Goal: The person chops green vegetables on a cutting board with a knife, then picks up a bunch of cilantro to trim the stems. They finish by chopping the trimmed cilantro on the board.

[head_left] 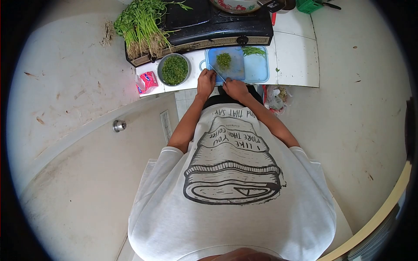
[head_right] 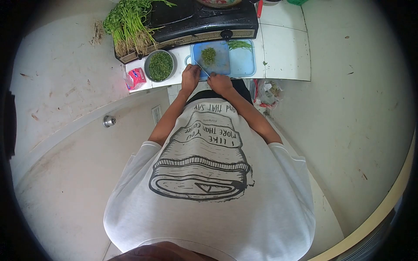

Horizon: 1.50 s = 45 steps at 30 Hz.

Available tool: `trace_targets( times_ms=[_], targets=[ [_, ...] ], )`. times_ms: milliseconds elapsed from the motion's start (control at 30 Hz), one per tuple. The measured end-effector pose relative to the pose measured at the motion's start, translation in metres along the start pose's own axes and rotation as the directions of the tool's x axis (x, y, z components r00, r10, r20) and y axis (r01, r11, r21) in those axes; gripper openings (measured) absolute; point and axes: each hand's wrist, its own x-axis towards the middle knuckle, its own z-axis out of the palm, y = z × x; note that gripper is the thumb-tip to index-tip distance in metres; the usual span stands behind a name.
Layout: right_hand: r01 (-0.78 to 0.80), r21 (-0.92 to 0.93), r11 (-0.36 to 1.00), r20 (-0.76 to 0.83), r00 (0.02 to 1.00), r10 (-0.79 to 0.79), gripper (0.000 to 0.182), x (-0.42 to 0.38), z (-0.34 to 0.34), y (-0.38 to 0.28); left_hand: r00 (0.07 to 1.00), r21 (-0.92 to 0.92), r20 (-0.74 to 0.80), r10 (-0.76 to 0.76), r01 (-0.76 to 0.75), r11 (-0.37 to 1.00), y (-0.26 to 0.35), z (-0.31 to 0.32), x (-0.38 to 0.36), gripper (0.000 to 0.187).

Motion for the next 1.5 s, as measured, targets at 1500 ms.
trace_targets(
  times_ms=[1500],
  targets=[
    [-0.003,-0.019,1.000,0.034,0.999,0.003,0.037,0.008,-0.003,-0.001,0.995,-0.012,-0.005,0.096,-0.096,0.995,-0.006,0.000,-0.001,0.011]
  ],
)
